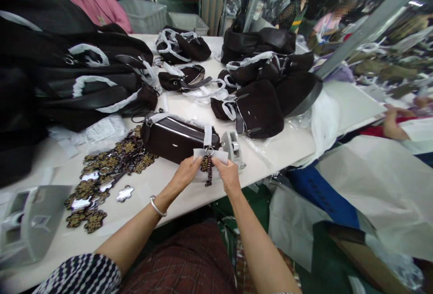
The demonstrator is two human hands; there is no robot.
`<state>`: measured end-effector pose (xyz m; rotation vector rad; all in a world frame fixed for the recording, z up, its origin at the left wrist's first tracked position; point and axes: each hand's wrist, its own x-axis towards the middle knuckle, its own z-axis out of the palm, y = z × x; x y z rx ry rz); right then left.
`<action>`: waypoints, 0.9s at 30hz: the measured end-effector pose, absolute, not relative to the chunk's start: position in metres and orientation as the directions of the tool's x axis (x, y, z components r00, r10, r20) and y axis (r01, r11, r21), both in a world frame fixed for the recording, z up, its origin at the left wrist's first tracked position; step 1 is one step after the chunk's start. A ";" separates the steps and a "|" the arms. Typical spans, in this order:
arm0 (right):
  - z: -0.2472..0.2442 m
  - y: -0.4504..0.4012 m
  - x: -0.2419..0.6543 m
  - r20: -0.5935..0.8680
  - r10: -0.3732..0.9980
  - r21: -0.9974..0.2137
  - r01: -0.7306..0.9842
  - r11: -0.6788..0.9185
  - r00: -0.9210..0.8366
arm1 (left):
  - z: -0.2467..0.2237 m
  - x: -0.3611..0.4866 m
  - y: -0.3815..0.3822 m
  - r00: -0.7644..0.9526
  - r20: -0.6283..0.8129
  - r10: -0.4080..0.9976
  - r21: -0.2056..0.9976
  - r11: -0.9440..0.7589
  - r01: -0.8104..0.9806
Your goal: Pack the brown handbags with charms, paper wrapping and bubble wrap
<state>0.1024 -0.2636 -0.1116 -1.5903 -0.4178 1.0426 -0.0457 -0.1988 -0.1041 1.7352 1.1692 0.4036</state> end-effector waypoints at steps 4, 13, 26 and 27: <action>-0.102 -0.260 0.101 -0.297 0.758 -0.945 -0.063 -0.321 0.581 | -0.097 -0.039 -0.202 0.474 -0.194 0.859 0.781 -0.157 0.605; -0.101 -0.254 0.103 -0.274 0.826 -0.941 0.039 -0.336 0.493 | -0.085 -0.040 -0.208 0.461 -0.247 0.852 0.704 -0.169 0.690; -0.097 -0.258 0.107 -0.363 0.855 -0.930 -0.086 -0.357 0.370 | -0.080 -0.059 -0.227 0.675 -0.322 0.663 0.757 0.609 -0.237; -0.097 -0.259 0.107 -0.376 0.855 -0.926 -0.120 -0.357 0.357 | -0.080 -0.064 -0.225 0.693 -0.345 0.633 0.708 0.660 -0.251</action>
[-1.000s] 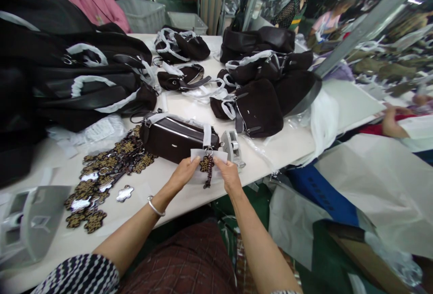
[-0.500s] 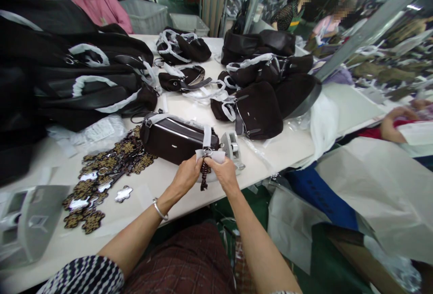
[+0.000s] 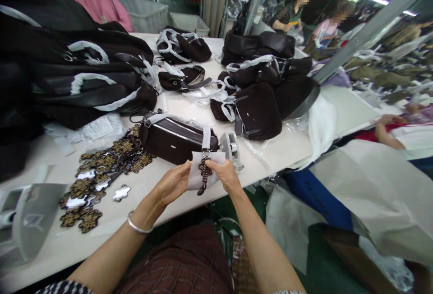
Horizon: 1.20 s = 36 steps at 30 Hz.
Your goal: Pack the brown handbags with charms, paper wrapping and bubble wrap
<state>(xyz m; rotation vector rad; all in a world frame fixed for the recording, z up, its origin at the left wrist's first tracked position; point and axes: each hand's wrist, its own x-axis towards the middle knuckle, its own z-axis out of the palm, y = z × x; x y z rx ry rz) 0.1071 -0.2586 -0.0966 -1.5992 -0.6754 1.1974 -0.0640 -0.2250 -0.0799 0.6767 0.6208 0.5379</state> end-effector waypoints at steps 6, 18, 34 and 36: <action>-0.099 -0.262 0.102 -0.395 0.867 -0.916 -0.203 -0.346 0.303 | -0.094 -0.072 -0.212 0.591 -0.407 0.696 0.829 0.553 -0.080; -0.117 -0.274 0.087 -0.346 0.850 -0.936 -0.089 -0.340 0.398 | -0.148 -0.044 -0.237 0.453 -0.457 0.765 0.818 0.562 -0.124; -0.113 -0.260 0.097 -0.510 0.822 -0.839 0.062 -0.540 0.252 | -0.137 -0.043 -0.231 0.304 -0.304 0.903 0.873 0.136 0.469; -0.115 -0.260 0.098 -0.508 0.836 -0.854 0.005 -0.520 0.207 | -0.134 -0.048 -0.232 0.349 -0.290 0.891 0.888 0.115 0.445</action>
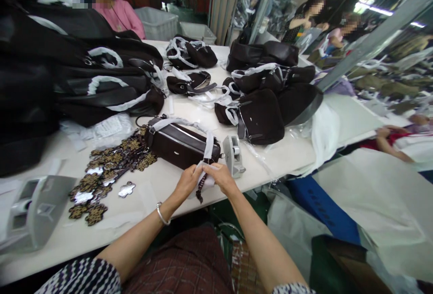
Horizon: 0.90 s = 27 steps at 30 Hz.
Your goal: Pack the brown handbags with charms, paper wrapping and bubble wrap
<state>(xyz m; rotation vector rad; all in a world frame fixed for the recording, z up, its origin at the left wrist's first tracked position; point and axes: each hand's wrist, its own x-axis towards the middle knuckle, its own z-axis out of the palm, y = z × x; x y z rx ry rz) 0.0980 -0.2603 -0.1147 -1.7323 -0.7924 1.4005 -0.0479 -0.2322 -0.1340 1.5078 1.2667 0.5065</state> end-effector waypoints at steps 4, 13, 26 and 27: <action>-0.117 -0.261 0.102 -0.454 0.862 -0.880 0.041 -0.474 0.225 | -0.128 -0.076 -0.245 0.540 -0.251 0.803 0.935 0.057 0.350; -0.124 -0.265 0.090 -0.308 0.884 -0.850 0.316 -0.422 0.351 | -0.170 -0.184 -0.344 0.601 -0.538 0.591 0.524 -0.324 0.788; -0.125 -0.268 0.093 -0.327 0.897 -0.899 0.196 -0.393 0.299 | -0.139 -0.077 -0.227 0.639 -0.374 0.673 0.856 0.516 -0.043; -0.127 -0.268 0.093 -0.323 0.894 -0.900 0.192 -0.392 0.312 | -0.141 -0.067 -0.229 0.643 -0.383 0.663 0.822 0.562 -0.090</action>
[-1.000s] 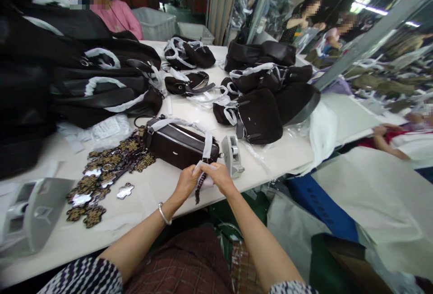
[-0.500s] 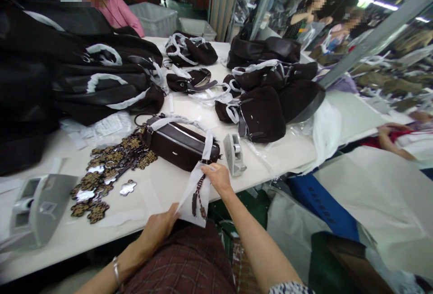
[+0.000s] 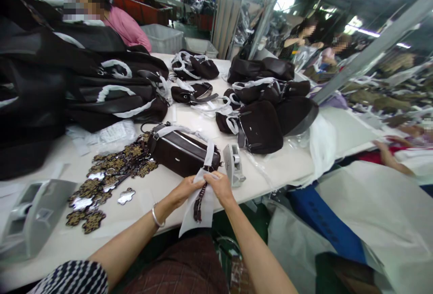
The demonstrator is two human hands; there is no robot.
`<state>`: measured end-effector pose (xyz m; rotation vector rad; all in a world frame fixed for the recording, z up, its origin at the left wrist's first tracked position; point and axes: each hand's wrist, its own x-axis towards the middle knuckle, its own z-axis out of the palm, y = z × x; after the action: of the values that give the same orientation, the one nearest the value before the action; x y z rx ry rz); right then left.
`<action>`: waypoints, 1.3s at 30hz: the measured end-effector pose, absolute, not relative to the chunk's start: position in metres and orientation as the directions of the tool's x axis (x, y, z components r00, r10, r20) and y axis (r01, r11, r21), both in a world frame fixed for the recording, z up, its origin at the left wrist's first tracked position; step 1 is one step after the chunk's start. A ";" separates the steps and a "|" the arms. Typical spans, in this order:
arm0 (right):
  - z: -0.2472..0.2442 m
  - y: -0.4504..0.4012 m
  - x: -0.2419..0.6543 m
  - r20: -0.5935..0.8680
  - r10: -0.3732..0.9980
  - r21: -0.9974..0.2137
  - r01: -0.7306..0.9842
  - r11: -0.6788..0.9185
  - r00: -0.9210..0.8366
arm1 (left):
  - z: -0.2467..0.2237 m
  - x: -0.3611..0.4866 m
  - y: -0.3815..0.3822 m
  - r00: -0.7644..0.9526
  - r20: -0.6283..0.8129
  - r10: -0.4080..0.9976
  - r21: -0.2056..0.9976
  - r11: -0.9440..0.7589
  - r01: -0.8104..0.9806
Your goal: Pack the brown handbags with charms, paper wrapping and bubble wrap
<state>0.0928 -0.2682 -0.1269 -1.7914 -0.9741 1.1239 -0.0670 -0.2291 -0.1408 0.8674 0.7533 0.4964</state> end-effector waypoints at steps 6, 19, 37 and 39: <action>-0.129 -0.266 0.084 -0.327 0.841 -0.877 0.193 -0.440 0.431 | -0.145 -0.054 -0.246 0.502 -0.468 0.727 0.743 0.631 -0.222; -0.090 -0.308 0.133 0.278 0.958 -0.644 0.726 0.241 -0.071 | -0.131 -0.069 -0.232 0.637 -0.506 0.582 0.647 0.744 -0.166; -0.065 -0.232 0.110 0.062 0.905 -0.566 0.732 0.379 -0.421 | -0.111 -0.086 -0.233 0.700 -0.282 0.656 0.910 0.415 -0.023; -0.064 -0.234 0.105 0.112 0.924 -0.540 0.758 0.366 -0.366 | -0.109 -0.089 -0.231 0.701 -0.252 0.667 0.926 0.377 -0.026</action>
<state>0.1050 -0.2339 -0.0640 -1.4653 -2.2352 0.5683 -0.0887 -0.2312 -0.1086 1.1078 0.6818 0.4901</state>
